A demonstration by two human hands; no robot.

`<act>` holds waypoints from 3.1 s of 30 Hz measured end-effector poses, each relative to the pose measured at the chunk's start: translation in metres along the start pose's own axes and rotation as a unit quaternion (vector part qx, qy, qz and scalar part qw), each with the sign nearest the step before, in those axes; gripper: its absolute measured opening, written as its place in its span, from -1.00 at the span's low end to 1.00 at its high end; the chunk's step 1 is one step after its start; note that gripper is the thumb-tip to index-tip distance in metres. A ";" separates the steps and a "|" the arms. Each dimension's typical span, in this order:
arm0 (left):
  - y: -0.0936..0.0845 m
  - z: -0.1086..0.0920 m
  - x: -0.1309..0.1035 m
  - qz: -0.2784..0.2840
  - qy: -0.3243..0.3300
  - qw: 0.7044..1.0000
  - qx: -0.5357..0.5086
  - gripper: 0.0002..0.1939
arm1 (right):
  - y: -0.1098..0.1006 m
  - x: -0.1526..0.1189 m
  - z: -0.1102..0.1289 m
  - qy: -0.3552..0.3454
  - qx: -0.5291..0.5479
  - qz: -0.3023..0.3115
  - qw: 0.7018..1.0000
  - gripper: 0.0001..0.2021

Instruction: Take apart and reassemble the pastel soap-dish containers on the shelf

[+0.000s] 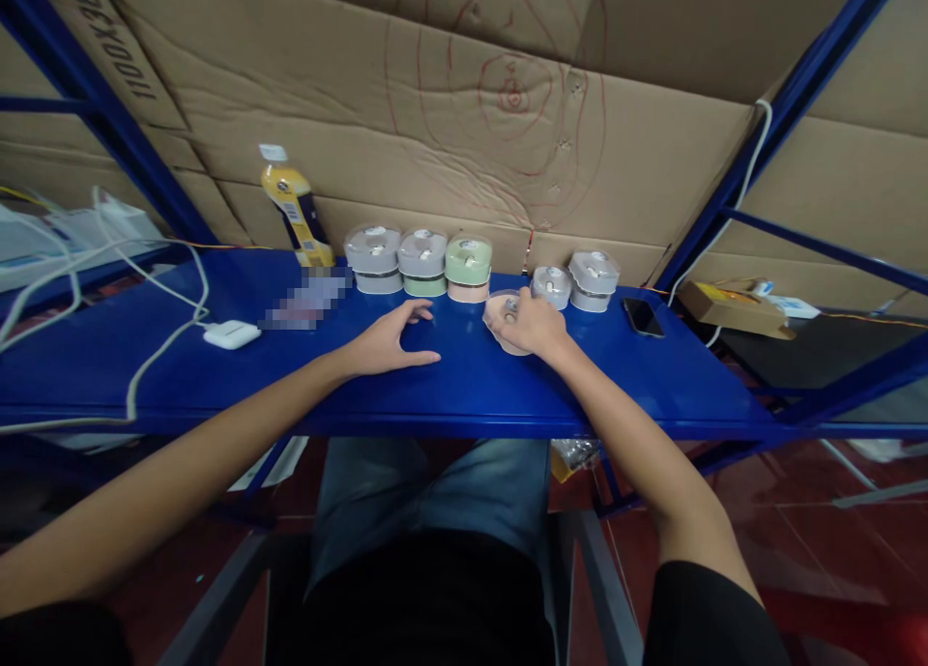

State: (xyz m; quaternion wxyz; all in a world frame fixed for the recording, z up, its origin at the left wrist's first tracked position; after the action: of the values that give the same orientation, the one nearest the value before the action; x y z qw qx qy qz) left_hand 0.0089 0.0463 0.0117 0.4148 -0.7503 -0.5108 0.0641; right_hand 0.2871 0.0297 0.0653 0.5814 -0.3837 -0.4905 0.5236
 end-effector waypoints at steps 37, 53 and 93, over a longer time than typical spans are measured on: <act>-0.047 0.031 -0.002 -0.062 -0.021 0.992 0.105 -0.33 | 0.021 0.028 -0.038 -0.156 0.275 0.045 0.948 0.00; -0.002 -0.032 -0.014 0.026 0.108 0.993 0.033 -0.12 | -0.003 0.004 0.011 -0.336 0.323 0.079 0.882 -0.03; 0.005 -0.007 -0.006 0.033 0.026 0.995 0.092 -0.22 | -0.022 0.034 0.032 -0.039 -0.124 -0.120 0.984 -0.55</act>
State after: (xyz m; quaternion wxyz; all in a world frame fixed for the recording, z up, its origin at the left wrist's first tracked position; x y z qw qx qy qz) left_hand 0.0134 0.0368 0.0104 0.4929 -0.7269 -0.4666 0.1045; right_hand 0.2604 0.0579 0.0997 0.5684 -0.3703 -0.6162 0.4002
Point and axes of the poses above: each hand's wrist, its own x-axis towards the middle knuckle, its own y-axis out of the palm, z = x × y, the point moved 5 cm from there along x, towards the middle knuckle, and after that the axes turned 1 degree about -y, right-handed, at the moved point
